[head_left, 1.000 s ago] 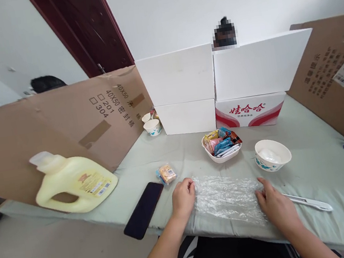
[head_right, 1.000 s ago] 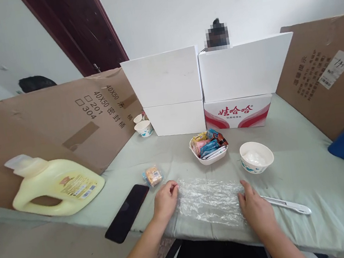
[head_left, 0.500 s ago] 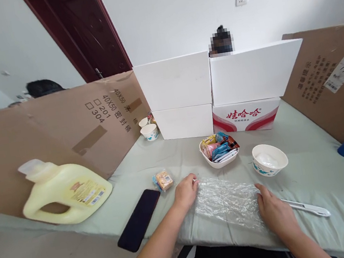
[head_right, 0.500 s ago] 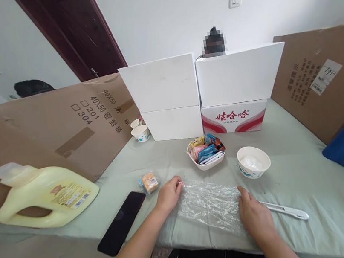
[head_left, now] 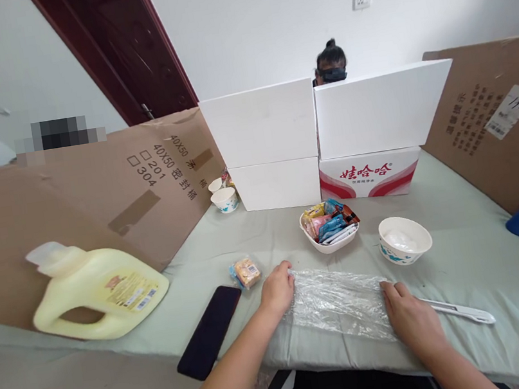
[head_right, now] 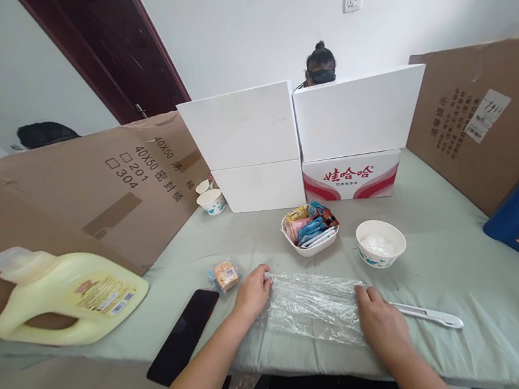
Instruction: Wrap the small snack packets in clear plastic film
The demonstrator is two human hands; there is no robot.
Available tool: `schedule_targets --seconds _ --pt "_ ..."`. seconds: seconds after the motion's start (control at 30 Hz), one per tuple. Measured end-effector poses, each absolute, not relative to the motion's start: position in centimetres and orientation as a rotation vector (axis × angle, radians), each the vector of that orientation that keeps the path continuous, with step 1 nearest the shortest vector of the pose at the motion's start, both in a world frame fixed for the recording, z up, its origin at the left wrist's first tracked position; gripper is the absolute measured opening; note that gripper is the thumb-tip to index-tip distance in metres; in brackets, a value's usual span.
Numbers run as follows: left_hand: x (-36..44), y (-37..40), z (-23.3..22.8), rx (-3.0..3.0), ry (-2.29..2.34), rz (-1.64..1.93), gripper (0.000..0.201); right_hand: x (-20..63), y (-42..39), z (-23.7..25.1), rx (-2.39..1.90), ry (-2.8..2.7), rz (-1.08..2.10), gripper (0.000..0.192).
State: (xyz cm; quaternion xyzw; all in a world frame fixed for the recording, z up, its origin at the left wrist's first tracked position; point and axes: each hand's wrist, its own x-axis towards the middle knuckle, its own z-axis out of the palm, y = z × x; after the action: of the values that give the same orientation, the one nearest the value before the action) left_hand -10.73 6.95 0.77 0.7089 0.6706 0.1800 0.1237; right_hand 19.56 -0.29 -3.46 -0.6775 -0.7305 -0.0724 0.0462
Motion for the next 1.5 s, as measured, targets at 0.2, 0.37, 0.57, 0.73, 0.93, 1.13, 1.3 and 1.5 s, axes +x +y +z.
schedule_targets --seconds 0.2,0.37,0.57,0.73,0.93,1.13,1.3,1.5 --pt "-7.1 5.1 1.4 2.473 1.711 0.525 0.027 19.0 -0.2 -3.3 -2.057 -2.273 -0.255 0.029" --pt "-4.6 3.5 0.0 2.709 1.055 0.274 0.068 19.3 -0.3 -2.5 -2.056 -2.296 -0.240 0.036" --pt "-5.0 3.3 -0.8 2.680 1.062 0.122 0.078 19.7 -0.5 0.8 -2.117 -2.153 -0.400 0.034" --pt "-4.8 3.2 -0.5 2.691 1.090 0.135 0.083 16.8 -0.1 -0.6 -1.607 -2.457 -0.157 0.055" --pt "-9.6 3.2 -0.8 2.622 1.326 0.150 0.088 16.5 -0.2 -3.6 -1.589 -2.522 0.024 0.069" --pt "-12.9 1.6 -0.7 2.555 1.594 0.318 0.074 16.4 -0.1 -2.6 -1.634 -2.547 0.100 0.070" --pt "-12.5 -1.0 0.6 2.682 1.207 0.336 0.060 17.3 -1.0 -0.5 -1.544 -2.502 0.110 0.064" --pt "-14.0 -3.0 0.4 2.696 1.118 0.316 0.061 22.3 -4.7 -1.3 -1.207 -2.637 0.249 0.057"
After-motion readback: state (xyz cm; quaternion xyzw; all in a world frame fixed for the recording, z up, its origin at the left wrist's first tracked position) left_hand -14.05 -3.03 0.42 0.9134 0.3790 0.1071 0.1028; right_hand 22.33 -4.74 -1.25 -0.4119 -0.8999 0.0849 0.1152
